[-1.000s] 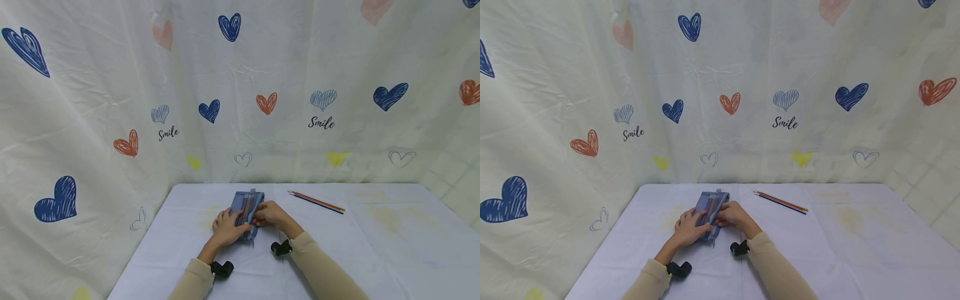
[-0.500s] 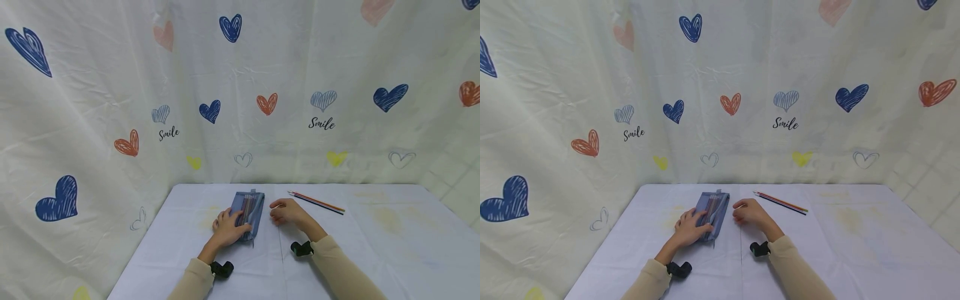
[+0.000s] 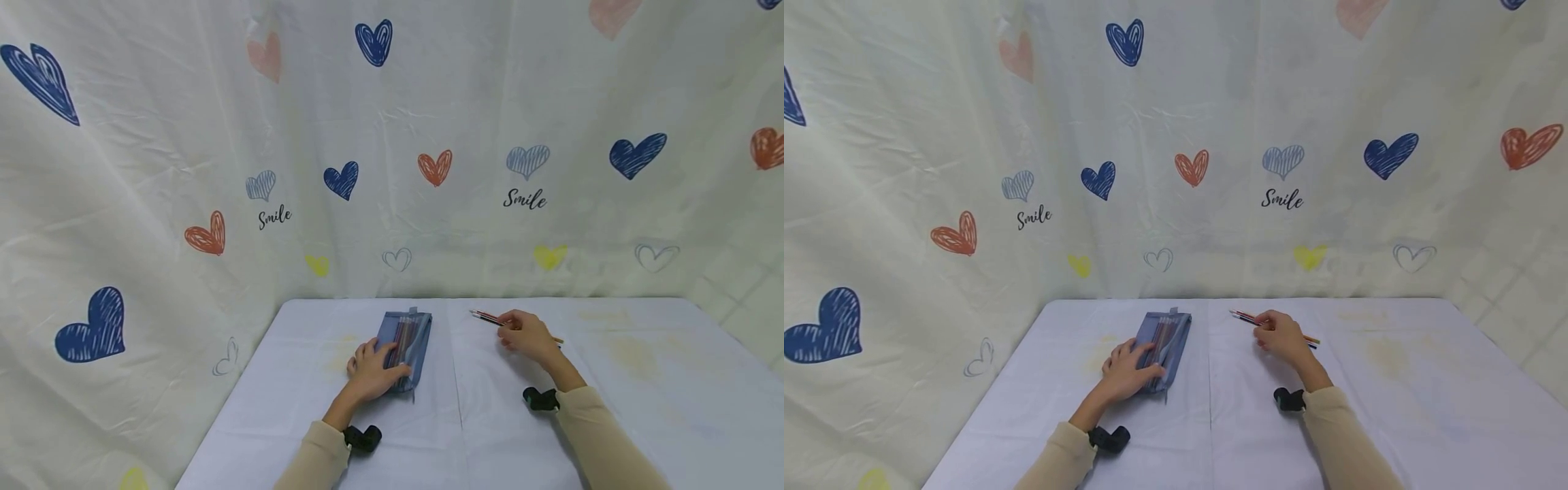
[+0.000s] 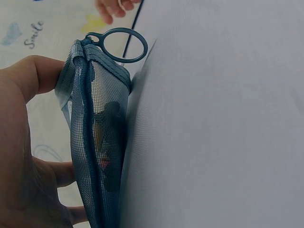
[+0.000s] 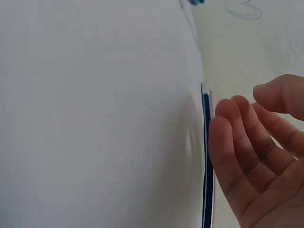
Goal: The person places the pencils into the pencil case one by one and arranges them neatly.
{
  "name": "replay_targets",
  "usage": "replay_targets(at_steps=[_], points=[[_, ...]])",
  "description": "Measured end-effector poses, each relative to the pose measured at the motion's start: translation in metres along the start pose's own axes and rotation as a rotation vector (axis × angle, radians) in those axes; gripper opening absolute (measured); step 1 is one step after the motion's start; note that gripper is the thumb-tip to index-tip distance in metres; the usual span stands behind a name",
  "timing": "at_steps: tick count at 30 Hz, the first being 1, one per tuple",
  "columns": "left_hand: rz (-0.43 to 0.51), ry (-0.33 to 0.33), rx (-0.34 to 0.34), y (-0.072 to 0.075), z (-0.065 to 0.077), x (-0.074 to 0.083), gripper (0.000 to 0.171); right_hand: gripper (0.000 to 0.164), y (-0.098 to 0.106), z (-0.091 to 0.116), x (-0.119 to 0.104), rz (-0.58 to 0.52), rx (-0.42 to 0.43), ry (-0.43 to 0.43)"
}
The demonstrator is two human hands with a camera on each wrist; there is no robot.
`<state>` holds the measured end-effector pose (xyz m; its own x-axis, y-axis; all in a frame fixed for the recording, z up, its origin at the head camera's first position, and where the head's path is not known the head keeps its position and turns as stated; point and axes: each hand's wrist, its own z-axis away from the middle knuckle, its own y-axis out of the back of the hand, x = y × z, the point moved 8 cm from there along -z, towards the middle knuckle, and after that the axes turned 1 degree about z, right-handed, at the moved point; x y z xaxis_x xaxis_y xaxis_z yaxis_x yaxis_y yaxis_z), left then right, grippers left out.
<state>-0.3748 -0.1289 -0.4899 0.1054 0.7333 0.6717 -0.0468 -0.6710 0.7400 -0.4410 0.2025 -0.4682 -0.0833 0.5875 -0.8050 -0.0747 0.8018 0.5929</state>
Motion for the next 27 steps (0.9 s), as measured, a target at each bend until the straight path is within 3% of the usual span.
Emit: replay_targets(at_steps=[3, 6, 13, 19, 27], points=[[0.004, -0.001, -0.003, 0.0, 0.0, -0.001, 0.074, 0.029, 0.016, 0.001, 0.003, 0.174, 0.071, 0.057], [0.008, -0.002, -0.004, -0.001, -0.002, -0.002, 0.074, 0.029, 0.027, 0.003, 0.004, 0.262, 0.094, 0.097], [0.002, -0.005, -0.008, -0.001, -0.002, -0.002, 0.075, 0.03, 0.04, 0.007, 0.002, 0.347, 0.071, 0.111], [0.004, -0.001, -0.009, 0.0, -0.002, -0.002, 0.073, 0.027, 0.035, 0.004, 0.007, 0.411, -0.018, 0.117], [-0.003, -0.003, -0.005, 0.001, -0.001, -0.002, 0.074, 0.027, 0.031, 0.0, 0.012, 0.46, -0.054, 0.097]])
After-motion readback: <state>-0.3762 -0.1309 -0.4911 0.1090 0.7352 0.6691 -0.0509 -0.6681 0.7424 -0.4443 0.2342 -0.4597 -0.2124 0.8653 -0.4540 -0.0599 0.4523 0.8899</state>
